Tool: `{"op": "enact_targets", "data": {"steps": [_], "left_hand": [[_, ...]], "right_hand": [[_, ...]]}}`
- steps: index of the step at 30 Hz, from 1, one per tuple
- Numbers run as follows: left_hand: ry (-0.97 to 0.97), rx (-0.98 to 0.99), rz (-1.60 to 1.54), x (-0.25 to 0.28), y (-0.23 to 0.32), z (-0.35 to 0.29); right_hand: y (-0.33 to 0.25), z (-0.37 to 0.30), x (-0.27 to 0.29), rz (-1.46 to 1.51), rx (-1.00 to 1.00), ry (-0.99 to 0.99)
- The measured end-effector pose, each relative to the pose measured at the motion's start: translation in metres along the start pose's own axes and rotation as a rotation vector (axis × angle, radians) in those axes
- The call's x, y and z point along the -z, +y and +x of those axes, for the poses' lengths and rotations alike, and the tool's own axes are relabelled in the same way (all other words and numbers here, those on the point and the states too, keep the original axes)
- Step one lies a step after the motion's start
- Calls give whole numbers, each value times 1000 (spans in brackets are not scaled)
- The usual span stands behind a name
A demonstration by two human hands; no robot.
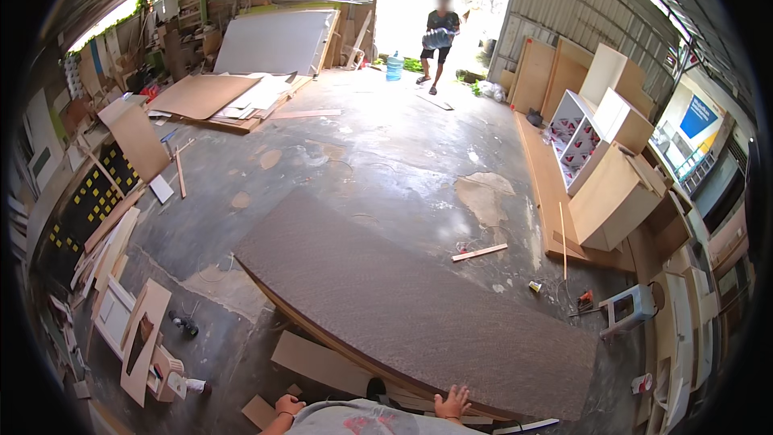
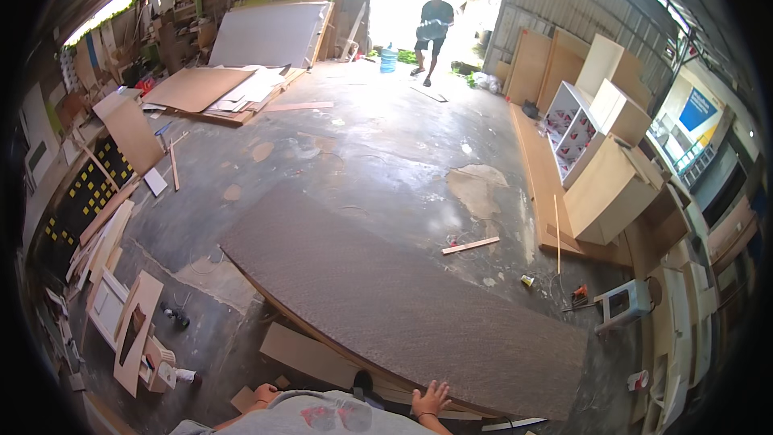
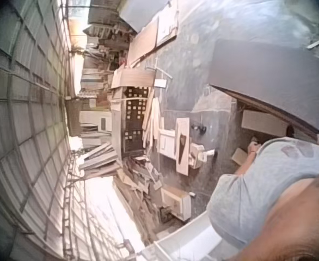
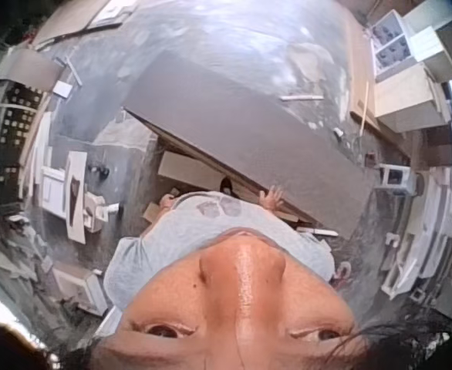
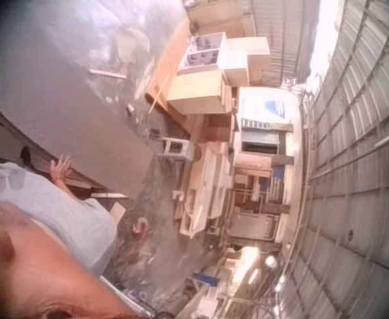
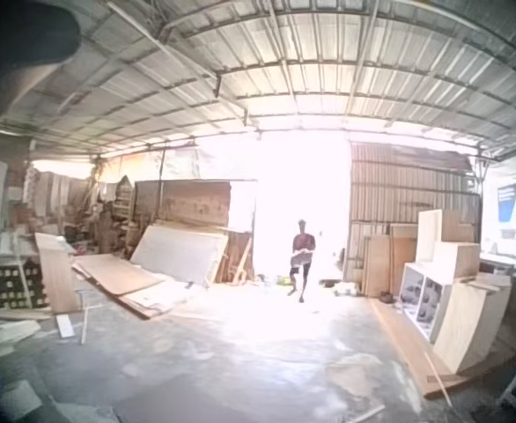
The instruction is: The person pours adhesive from a container onto a large wooden panel and a thin wooden strip, then uses a handheld spreader to coat the surfaces evenly.
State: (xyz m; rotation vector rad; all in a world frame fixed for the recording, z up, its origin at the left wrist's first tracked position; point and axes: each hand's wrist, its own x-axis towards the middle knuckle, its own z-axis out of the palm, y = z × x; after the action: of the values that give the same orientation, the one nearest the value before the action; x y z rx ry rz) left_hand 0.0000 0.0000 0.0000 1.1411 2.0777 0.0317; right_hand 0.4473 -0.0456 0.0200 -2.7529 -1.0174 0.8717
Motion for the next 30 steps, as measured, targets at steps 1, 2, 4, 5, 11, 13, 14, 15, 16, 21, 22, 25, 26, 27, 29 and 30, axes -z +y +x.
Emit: {"op": "enact_targets", "data": {"steps": [1,2,4,5,11,13,14,15,16,21,22,25,26,27,29,30], "left_hand": [[32,19,-49,-7,-10,4],[65,45,-95,-13,-23,7],[114,99,-269,-18,-68,23],[128,144,-387,-43,-78,21],[242,260,-732,-12,-190,15],[356,278,-764,25,-193,9],[351,374,-786,51,-193,0],[329,487,-913,32,-222,-14],[367,600,-989,10,-248,-21],[543,939,-1081,9,-299,-74],[573,1025,-1171,4,-314,-75],[516,1112,-1315,-24,-302,-67],[494,1113,-1346,-26,-295,-53],[498,1131,-1296,-28,-310,-55],[498,1136,-1248,-21,-315,-26],[480,1169,-1249,-9,-341,-25]], "right_hand": [[-9,1,-7,-30,71,-16],[-15,0,-14,-63,145,-38],[-47,-22,-31,-152,264,-58],[-50,-18,-26,-231,336,-61],[-108,-12,-97,-522,740,-235],[-126,27,-137,-656,974,-284],[-153,23,-151,-681,1011,-350],[-176,13,-165,-711,1036,-439],[-200,3,-183,-697,1030,-516],[-326,-65,-209,-477,1084,-664],[-369,-97,-232,-576,1264,-652],[-465,-190,-248,-607,1431,-635],[-495,-213,-259,-645,1460,-667],[-509,-245,-291,-670,1483,-728],[-559,-276,-361,-796,1444,-855],[-568,-304,-415,-827,1519,-926]]}}
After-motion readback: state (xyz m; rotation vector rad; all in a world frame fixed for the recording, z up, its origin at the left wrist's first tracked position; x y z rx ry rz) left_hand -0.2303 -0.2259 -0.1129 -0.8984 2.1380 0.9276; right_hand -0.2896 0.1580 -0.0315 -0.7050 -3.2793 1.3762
